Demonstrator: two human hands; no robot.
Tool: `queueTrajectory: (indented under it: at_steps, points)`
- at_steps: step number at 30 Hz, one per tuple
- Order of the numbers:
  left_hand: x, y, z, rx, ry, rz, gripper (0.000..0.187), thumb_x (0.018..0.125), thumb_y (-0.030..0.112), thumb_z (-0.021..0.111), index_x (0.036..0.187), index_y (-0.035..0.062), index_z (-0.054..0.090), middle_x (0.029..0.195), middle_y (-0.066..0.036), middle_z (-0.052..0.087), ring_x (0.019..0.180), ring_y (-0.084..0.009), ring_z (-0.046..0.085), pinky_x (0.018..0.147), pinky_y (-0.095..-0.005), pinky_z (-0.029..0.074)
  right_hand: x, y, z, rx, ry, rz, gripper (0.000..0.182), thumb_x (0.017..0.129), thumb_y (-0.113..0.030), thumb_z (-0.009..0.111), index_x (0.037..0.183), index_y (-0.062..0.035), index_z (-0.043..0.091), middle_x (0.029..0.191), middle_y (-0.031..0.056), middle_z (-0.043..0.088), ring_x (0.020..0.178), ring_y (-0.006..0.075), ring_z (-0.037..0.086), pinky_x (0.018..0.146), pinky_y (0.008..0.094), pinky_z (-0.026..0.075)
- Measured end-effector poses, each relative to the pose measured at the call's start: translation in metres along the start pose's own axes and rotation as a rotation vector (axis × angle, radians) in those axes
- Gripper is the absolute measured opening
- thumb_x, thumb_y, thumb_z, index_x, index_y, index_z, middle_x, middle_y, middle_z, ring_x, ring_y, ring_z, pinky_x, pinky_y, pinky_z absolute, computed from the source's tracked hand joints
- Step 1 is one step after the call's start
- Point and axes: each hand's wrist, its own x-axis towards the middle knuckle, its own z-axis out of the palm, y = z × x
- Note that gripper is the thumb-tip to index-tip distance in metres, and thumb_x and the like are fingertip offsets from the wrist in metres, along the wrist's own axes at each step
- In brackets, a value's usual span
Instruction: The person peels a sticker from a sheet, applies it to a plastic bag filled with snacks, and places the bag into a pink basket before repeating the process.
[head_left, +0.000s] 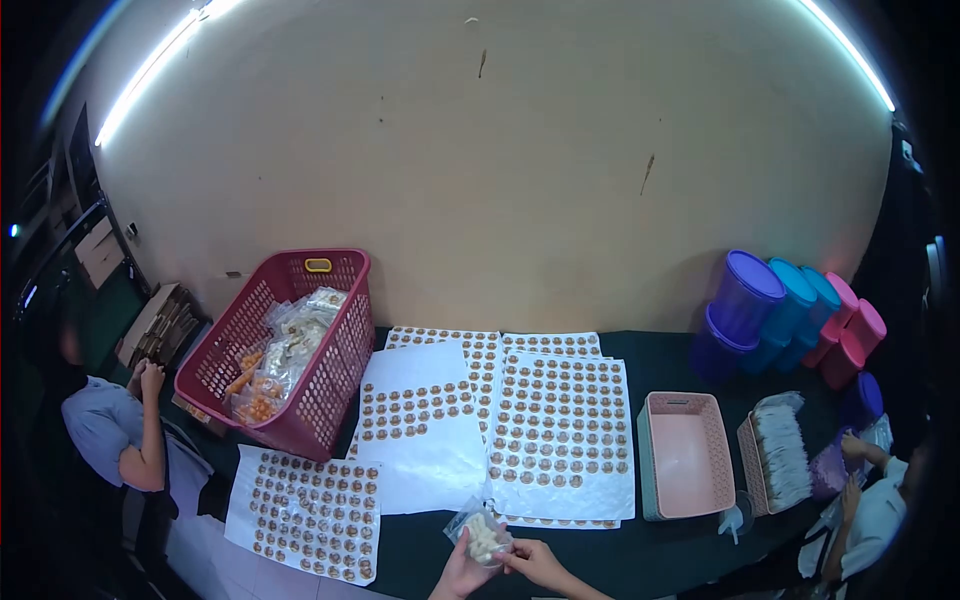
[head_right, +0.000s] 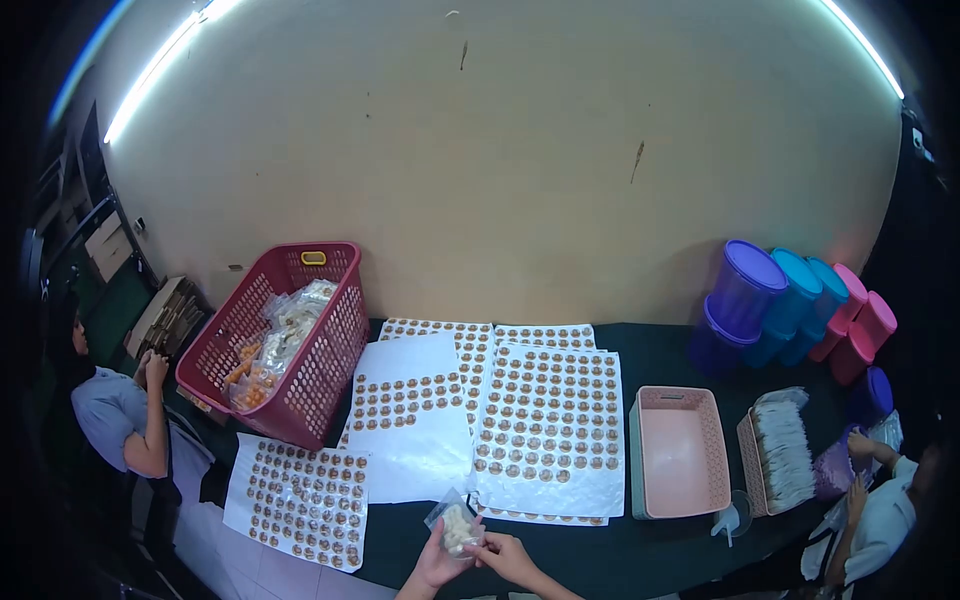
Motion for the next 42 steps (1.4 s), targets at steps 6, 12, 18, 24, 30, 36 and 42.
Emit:
queueTrajectory:
  at_steps: [6, 12, 18, 24, 30, 36, 42]
  points:
    - [-0.005, 0.015, -0.020, 0.166, 0.190, 0.060, 0.042, 0.089, 0.037, 0.042, 0.118, 0.0062, 0.041, 0.111, -0.013, 0.052, 0.101, -0.0261, 0.053, 0.086, -0.0400, 0.043, 0.004, 0.007, -0.001, 0.038, -0.063, -0.023, 0.024, 0.082, -0.023, 0.060, 0.078, 0.0007, 0.059, 0.061, 0.0023, 0.060, 0.056, 0.0046, 0.053, 0.052, 0.0193, 0.040]
    - [-0.002, 0.014, -0.028, 0.151, 0.265, 0.209, 0.039, 0.091, 0.030, 0.042, 0.118, 0.0019, 0.040, 0.113, -0.013, 0.052, 0.103, -0.0239, 0.052, 0.091, -0.0387, 0.040, 0.007, 0.008, 0.007, -0.201, 0.190, -0.062, 0.020, 0.082, -0.020, 0.059, 0.079, 0.0004, 0.060, 0.058, 0.0020, 0.058, 0.053, 0.0051, 0.053, 0.051, 0.0201, 0.041]
    - [-0.001, 0.009, 0.031, 0.389, 0.447, 0.258, 0.037, 0.089, 0.022, 0.046, 0.118, -0.0010, 0.040, 0.112, -0.013, 0.052, 0.104, -0.0240, 0.052, 0.092, -0.0373, 0.041, 0.013, 0.015, -0.001, 0.130, -0.022, -0.007, 0.020, 0.083, -0.020, 0.058, 0.086, -0.0008, 0.059, 0.065, 0.0009, 0.059, 0.059, 0.0058, 0.054, 0.055, 0.0201, 0.042]
    - [-0.003, 0.039, 0.030, 0.282, 0.455, 0.414, 0.034, 0.090, 0.020, 0.044, 0.117, -0.0008, 0.041, 0.112, -0.014, 0.053, 0.104, -0.0248, 0.052, 0.092, -0.0396, 0.042, 0.035, 0.026, -0.049, 0.107, -0.086, 0.028, 0.016, 0.081, -0.015, 0.060, 0.089, -0.0015, 0.059, 0.079, 0.0035, 0.060, 0.071, 0.0090, 0.055, 0.064, 0.0227, 0.046]
    - [-0.017, 0.044, 0.041, 0.303, 0.473, 0.506, 0.036, 0.089, 0.018, 0.046, 0.120, -0.0003, 0.039, 0.112, -0.014, 0.053, 0.103, -0.0237, 0.052, 0.092, -0.0381, 0.042, 0.104, 0.131, -0.137, -0.651, 0.835, -0.048, 0.034, 0.066, -0.011, 0.067, 0.095, 0.0004, 0.052, 0.088, 0.0161, 0.050, 0.086, 0.0327, 0.050, 0.076, 0.0395, 0.042]
    - [-0.023, 0.035, 0.033, 0.298, 0.493, 0.562, 0.036, 0.089, 0.018, 0.046, 0.120, 0.0015, 0.039, 0.111, -0.013, 0.053, 0.102, -0.0239, 0.053, 0.090, -0.0364, 0.043, 0.111, 0.136, -0.136, -0.828, 0.895, -0.008, 0.029, 0.067, -0.003, 0.064, 0.092, 0.0022, 0.050, 0.098, 0.0180, 0.045, 0.093, 0.0330, 0.046, 0.080, 0.0395, 0.040]
    - [-0.019, 0.029, 0.021, 0.296, 0.525, 0.478, 0.038, 0.088, 0.018, 0.048, 0.120, 0.0011, 0.038, 0.112, -0.015, 0.052, 0.104, -0.0246, 0.052, 0.091, -0.0369, 0.042, 0.112, 0.142, -0.147, -0.735, 0.866, 0.006, 0.028, 0.066, -0.004, 0.065, 0.090, -0.0023, 0.051, 0.094, 0.0161, 0.045, 0.092, 0.0325, 0.046, 0.080, 0.0390, 0.040]
